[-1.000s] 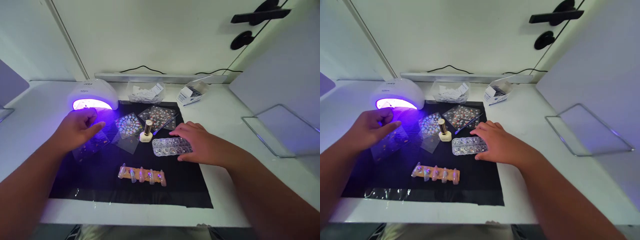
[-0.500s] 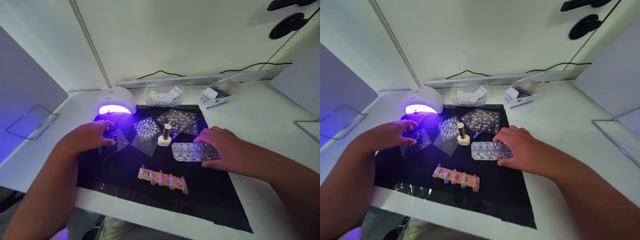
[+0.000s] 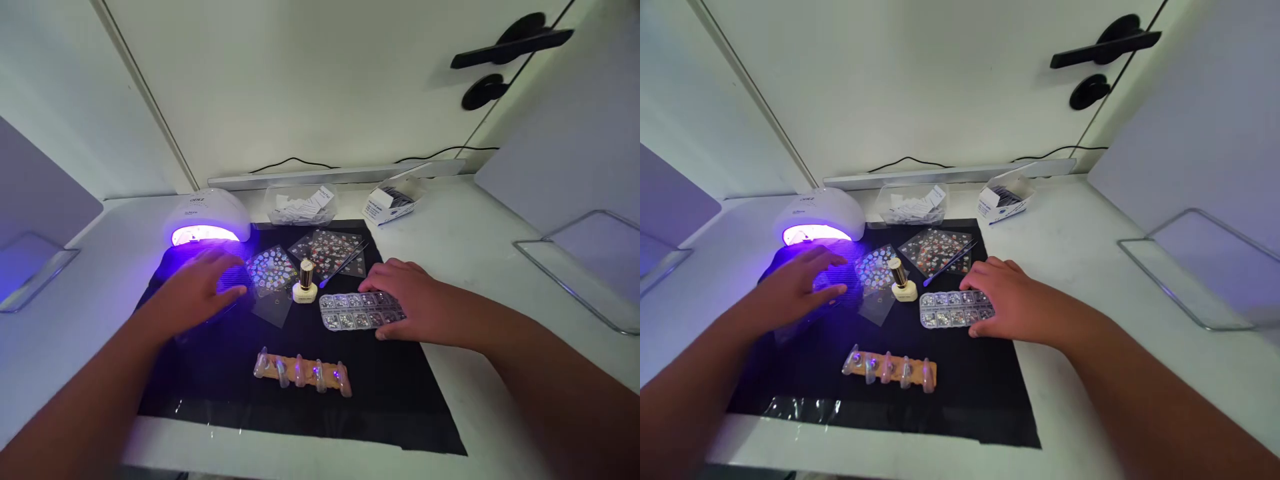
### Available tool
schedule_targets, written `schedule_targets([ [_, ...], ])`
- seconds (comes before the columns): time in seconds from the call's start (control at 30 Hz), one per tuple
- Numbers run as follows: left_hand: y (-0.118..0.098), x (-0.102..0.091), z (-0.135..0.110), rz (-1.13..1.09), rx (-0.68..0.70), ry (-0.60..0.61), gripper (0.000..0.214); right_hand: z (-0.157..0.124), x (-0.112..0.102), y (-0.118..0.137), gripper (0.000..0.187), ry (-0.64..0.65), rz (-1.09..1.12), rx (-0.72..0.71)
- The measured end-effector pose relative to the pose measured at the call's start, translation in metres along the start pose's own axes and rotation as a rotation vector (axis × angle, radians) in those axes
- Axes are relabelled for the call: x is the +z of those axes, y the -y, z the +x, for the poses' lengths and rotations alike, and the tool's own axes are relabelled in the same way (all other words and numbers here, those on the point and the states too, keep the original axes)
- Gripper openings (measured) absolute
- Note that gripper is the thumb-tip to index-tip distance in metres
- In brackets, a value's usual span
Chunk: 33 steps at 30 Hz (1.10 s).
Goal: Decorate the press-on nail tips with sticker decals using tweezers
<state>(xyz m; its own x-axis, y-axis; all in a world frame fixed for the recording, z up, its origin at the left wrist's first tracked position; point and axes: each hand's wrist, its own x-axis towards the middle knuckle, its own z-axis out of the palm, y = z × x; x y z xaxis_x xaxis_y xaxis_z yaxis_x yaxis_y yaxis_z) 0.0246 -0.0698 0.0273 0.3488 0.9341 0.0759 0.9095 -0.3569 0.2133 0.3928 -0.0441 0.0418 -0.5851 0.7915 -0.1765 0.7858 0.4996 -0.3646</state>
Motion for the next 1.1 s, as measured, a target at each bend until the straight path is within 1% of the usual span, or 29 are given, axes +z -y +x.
schedule_targets([
  [0.07, -0.011, 0.012, 0.005, -0.005, 0.057, -0.009, 0.043, -0.002, 0.0, 0.0, 0.048, -0.011, 0.011, -0.016],
  [0.17, -0.017, 0.032, 0.014, 0.017, 0.04, -0.05, 0.055, -0.002, 0.002, -0.004, 0.045, -0.048, 0.048, -0.063],
  [0.23, -0.016, 0.042, 0.02, 0.034, 0.005, -0.073, 0.062, 0.0, 0.004, -0.009, 0.041, -0.107, 0.076, -0.09],
  [0.3, -0.013, 0.048, 0.024, 0.045, -0.013, -0.081, 0.064, 0.003, 0.005, -0.016, 0.034, -0.206, 0.094, -0.092],
  [0.43, -0.011, 0.048, 0.027, 0.044, -0.009, -0.077, 0.061, 0.012, 0.007, -0.025, 0.021, -0.424, 0.088, -0.033],
  [0.5, -0.012, 0.045, 0.026, 0.035, -0.001, -0.066, 0.059, 0.015, 0.009, -0.025, 0.018, -0.482, 0.068, -0.008],
  [0.63, -0.015, 0.041, 0.025, 0.012, 0.005, -0.051, 0.054, 0.019, 0.013, -0.016, 0.021, -0.541, 0.0, 0.032],
  [0.77, -0.016, 0.039, 0.026, -0.018, 0.001, -0.058, 0.052, 0.024, 0.008, 0.002, 0.021, -0.546, -0.092, 0.063],
  [0.9, -0.014, 0.037, 0.025, -0.067, -0.006, -0.076, 0.057, 0.036, -0.008, 0.014, 0.022, -0.477, -0.202, 0.078],
  [1.0, -0.011, 0.037, 0.025, -0.127, -0.038, -0.097, 0.064, 0.05, -0.013, 0.013, 0.024, -0.408, -0.267, 0.085],
  [1.1, -0.007, 0.039, 0.026, -0.206, -0.087, -0.111, 0.072, 0.059, -0.009, 0.006, 0.027, -0.371, -0.31, 0.089],
])
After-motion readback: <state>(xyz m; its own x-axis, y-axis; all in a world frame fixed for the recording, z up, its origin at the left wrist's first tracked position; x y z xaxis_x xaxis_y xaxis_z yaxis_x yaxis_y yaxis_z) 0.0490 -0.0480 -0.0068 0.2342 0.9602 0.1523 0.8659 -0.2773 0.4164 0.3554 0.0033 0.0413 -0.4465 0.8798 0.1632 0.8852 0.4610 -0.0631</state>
